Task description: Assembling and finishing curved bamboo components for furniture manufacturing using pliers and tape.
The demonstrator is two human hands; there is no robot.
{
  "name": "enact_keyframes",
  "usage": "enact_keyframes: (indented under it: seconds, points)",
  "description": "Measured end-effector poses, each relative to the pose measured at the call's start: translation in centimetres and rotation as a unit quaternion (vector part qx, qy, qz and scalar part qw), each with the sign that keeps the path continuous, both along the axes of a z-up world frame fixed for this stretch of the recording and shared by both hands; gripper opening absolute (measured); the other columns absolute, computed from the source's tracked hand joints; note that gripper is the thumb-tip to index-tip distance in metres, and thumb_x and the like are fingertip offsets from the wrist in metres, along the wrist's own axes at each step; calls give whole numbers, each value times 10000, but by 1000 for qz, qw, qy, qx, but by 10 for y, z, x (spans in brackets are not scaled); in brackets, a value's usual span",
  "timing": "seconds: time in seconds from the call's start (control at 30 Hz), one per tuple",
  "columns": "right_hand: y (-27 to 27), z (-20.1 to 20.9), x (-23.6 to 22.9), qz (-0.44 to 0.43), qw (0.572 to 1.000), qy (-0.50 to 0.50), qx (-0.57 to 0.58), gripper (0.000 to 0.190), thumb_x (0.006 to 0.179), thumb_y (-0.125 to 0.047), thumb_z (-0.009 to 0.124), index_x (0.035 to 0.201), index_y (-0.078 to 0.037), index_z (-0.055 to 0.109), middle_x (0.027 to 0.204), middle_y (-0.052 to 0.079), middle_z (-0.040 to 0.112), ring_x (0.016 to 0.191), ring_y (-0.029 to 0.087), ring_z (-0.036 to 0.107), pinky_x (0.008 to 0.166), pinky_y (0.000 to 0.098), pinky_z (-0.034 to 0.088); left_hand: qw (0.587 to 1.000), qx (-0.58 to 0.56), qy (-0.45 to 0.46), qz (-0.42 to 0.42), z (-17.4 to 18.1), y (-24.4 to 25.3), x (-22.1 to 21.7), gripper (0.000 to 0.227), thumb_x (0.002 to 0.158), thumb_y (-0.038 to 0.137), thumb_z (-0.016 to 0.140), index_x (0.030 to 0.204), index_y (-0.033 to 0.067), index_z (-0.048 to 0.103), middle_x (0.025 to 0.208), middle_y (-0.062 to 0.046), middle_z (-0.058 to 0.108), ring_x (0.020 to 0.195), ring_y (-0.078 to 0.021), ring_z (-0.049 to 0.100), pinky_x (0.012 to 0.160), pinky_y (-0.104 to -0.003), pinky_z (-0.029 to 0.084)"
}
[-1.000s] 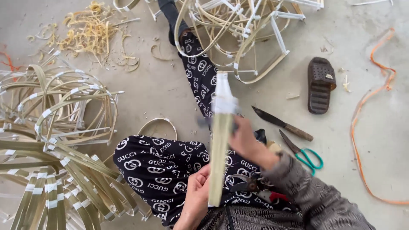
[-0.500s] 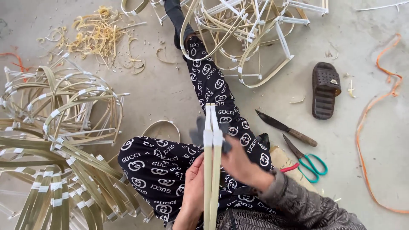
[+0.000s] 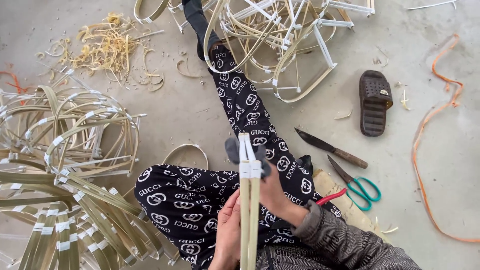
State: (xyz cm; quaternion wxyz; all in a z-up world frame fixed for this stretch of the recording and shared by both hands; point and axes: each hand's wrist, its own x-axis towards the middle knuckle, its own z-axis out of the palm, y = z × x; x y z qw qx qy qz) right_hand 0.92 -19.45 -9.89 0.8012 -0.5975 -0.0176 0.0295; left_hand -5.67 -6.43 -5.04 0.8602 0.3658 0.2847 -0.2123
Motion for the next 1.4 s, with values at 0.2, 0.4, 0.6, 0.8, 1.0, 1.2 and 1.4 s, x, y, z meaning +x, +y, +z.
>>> enact_keyframes:
  seconds: [0.2,0.4,0.6,0.8,1.0,1.2,1.4]
  points:
    - [4,-4,24,-80,987,117,77,248,1105,-168,625,1028,54,705,774,-10,612,629,39,505,523,224,396,997,16,-72,-37,-32,6,-26,245,1086,144,550,1254,-14,633,739,-27,645,512,-76,571,423,-218,468]
    - [0,23,4,9,959,244,142,198,973,-146,608,1014,32,683,772,3,698,634,68,643,573,252,538,995,95,12,-9,-11,5,-9,279,956,157,563,1180,53,694,714,-49,671,505,-91,594,435,-237,484]
    - [-7,26,10,70,994,-3,-89,207,958,-129,665,1088,32,664,867,-16,733,740,40,675,638,224,566,995,-84,-44,-16,-35,13,-21,382,1030,328,551,920,-30,623,607,-16,552,431,-90,505,351,-236,421]
    - [-10,9,13,14,998,62,-15,131,988,-90,665,1002,38,643,797,-16,643,684,29,550,576,243,470,992,-61,-96,-48,-36,15,-18,232,1036,185,565,1008,-34,635,692,-42,603,485,-95,547,394,-236,437]
    - [-31,17,22,73,992,-34,-95,186,964,-106,648,1088,31,668,935,12,726,812,41,654,691,233,565,997,58,1,-41,-20,-1,-15,288,1066,145,502,1247,-30,643,821,-62,682,609,-83,619,502,-223,498]
    - [-54,26,75,-35,982,40,-180,178,1033,-125,658,985,32,726,740,39,625,639,61,522,540,250,411,994,-69,-39,-70,27,15,11,367,999,105,486,1348,2,535,836,-41,692,530,-83,586,432,-246,477]
    - [-51,62,50,-3,966,-67,-249,208,1012,-157,631,1120,-1,716,901,10,756,770,40,672,668,234,557,984,-70,-39,-159,-1,39,-4,360,1022,143,490,1346,4,559,697,-47,629,406,-59,487,343,-201,373]
